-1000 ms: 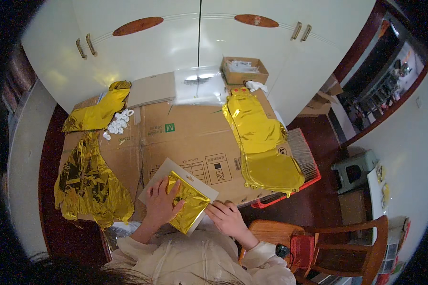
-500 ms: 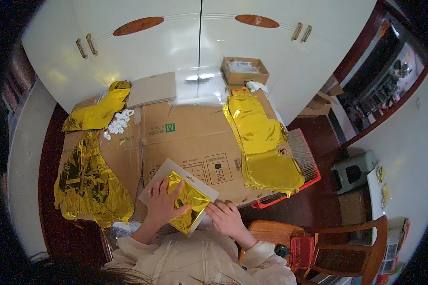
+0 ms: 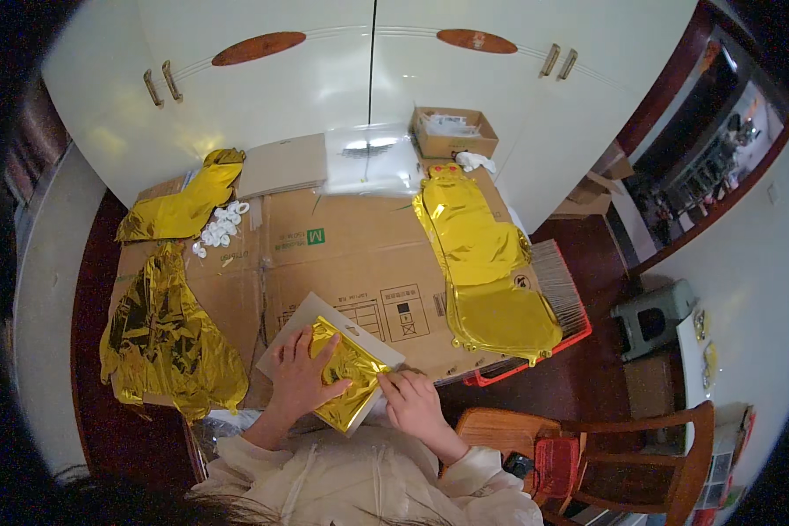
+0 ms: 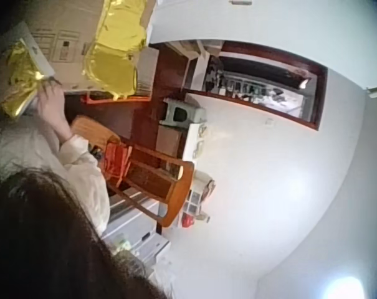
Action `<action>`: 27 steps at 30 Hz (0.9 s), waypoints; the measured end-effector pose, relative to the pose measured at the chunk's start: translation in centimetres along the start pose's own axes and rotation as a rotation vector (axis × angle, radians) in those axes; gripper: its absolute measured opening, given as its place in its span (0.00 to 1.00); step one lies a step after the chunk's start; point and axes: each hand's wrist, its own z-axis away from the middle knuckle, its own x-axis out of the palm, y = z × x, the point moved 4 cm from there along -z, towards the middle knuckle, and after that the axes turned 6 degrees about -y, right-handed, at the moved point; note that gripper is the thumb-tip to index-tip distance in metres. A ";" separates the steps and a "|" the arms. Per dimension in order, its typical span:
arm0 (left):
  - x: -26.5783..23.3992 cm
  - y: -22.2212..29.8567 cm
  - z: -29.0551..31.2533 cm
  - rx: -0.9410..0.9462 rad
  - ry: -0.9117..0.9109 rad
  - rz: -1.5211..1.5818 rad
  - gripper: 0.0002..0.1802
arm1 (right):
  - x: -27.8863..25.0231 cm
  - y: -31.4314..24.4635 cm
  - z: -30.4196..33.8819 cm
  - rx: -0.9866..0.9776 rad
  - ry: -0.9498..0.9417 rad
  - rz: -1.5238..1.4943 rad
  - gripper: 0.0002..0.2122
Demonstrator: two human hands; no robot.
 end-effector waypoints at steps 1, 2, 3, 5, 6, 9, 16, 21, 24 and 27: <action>0.0 0.0 0.0 -0.002 -0.006 -0.002 0.44 | 0.1 0.0 0.1 0.013 0.002 -0.007 0.23; 0.0 0.0 0.0 -0.004 -0.013 -0.004 0.44 | 0.3 0.1 0.2 0.025 0.005 -0.015 0.23; 0.0 0.0 0.0 -0.006 -0.017 -0.005 0.44 | 0.4 0.2 0.3 0.037 0.008 -0.022 0.22; 0.1 0.0 0.1 -0.009 -0.027 -0.006 0.44 | 0.2 0.2 0.2 0.066 0.038 0.001 0.22; 0.2 -0.1 0.1 -0.010 -0.027 0.008 0.45 | 0.1 0.2 0.2 0.080 0.052 0.014 0.22; 0.4 -0.1 0.1 -0.009 -0.023 0.036 0.46 | -0.1 0.3 0.2 0.091 0.053 0.041 0.22; 0.4 -0.1 0.1 0.002 -0.002 0.033 0.47 | -0.6 -2.1 -3.0 0.002 -0.098 0.052 0.23; 0.4 -0.1 0.1 -0.027 -0.026 0.031 0.48 | 2.0 -1.7 -2.6 0.014 -0.188 0.082 0.27; 0.0 -0.2 -0.3 -0.042 -0.046 0.029 0.49 | 2.0 -1.6 -2.7 0.033 -0.194 0.106 0.27; 0.1 -0.6 -0.5 -0.044 -0.046 0.050 0.51 | 2.1 -1.6 -2.6 0.018 -0.194 0.114 0.27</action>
